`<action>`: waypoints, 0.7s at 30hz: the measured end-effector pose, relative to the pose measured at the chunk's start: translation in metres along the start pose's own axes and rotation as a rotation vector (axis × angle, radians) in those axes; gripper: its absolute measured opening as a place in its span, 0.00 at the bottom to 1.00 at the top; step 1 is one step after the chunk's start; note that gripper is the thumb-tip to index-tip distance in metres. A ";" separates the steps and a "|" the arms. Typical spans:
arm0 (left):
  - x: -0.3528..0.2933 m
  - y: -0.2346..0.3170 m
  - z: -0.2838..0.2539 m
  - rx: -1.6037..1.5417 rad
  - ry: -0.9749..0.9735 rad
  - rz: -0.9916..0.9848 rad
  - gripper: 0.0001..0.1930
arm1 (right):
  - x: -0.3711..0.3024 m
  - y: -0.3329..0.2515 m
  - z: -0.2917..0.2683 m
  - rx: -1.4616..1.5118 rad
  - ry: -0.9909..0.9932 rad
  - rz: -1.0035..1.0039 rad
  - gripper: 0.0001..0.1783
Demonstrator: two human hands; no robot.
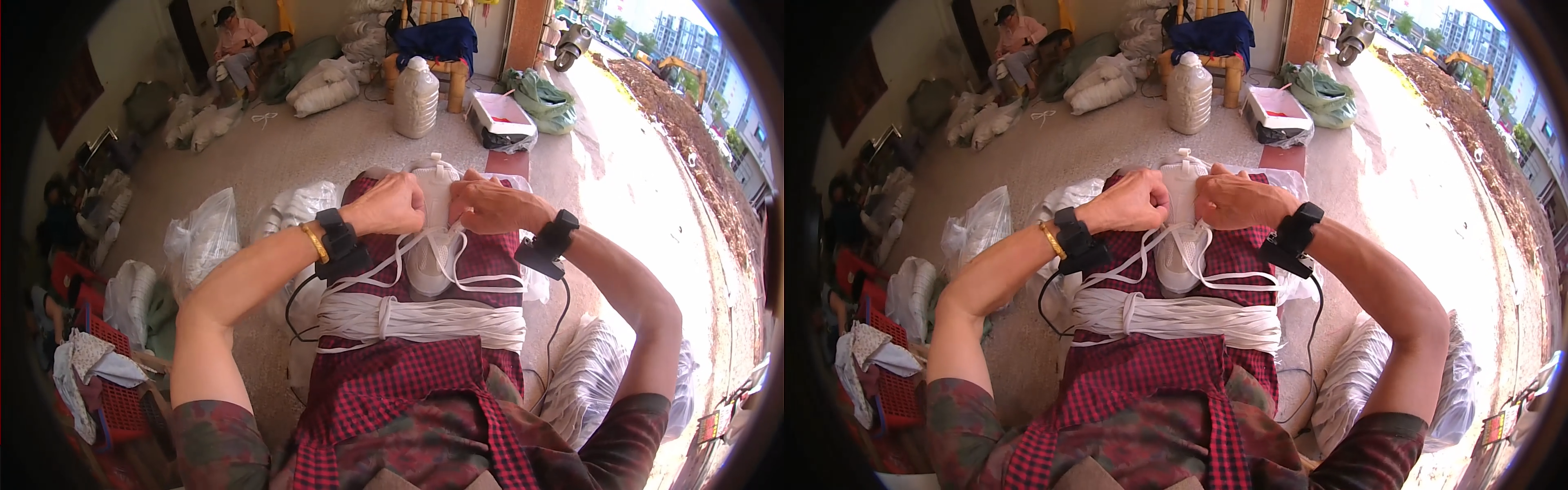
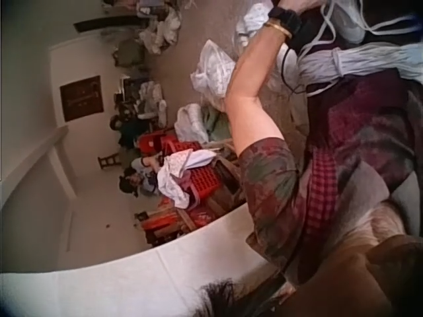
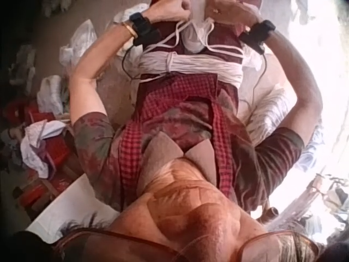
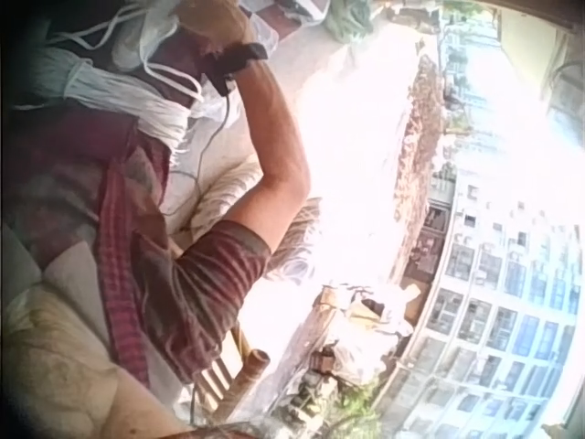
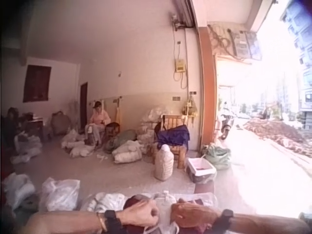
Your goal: The person is inserting laces into white athletic shoes and tying them.
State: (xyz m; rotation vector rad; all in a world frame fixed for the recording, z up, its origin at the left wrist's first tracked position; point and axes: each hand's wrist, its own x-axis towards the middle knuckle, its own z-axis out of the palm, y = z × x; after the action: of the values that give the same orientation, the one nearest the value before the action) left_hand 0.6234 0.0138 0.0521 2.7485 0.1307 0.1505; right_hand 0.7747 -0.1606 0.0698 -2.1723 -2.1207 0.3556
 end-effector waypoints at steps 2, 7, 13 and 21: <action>-0.005 0.015 -0.004 -0.262 0.158 0.138 0.07 | 0.002 0.005 0.007 0.078 -0.010 0.033 0.11; -0.021 0.039 -0.036 -0.619 0.113 0.184 0.08 | 0.011 -0.015 0.019 -0.159 0.214 0.110 0.08; -0.020 0.018 0.005 -0.867 0.227 0.031 0.07 | 0.011 -0.021 0.028 -0.015 0.428 0.237 0.08; -0.015 0.013 0.030 -1.086 0.405 0.011 0.11 | -0.006 -0.016 -0.017 0.914 0.764 0.226 0.17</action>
State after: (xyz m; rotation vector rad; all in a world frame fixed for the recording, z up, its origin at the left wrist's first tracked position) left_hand 0.6135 -0.0113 0.0280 1.6121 0.0980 0.5834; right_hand 0.7629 -0.1643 0.0903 -1.5932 -1.0042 0.3342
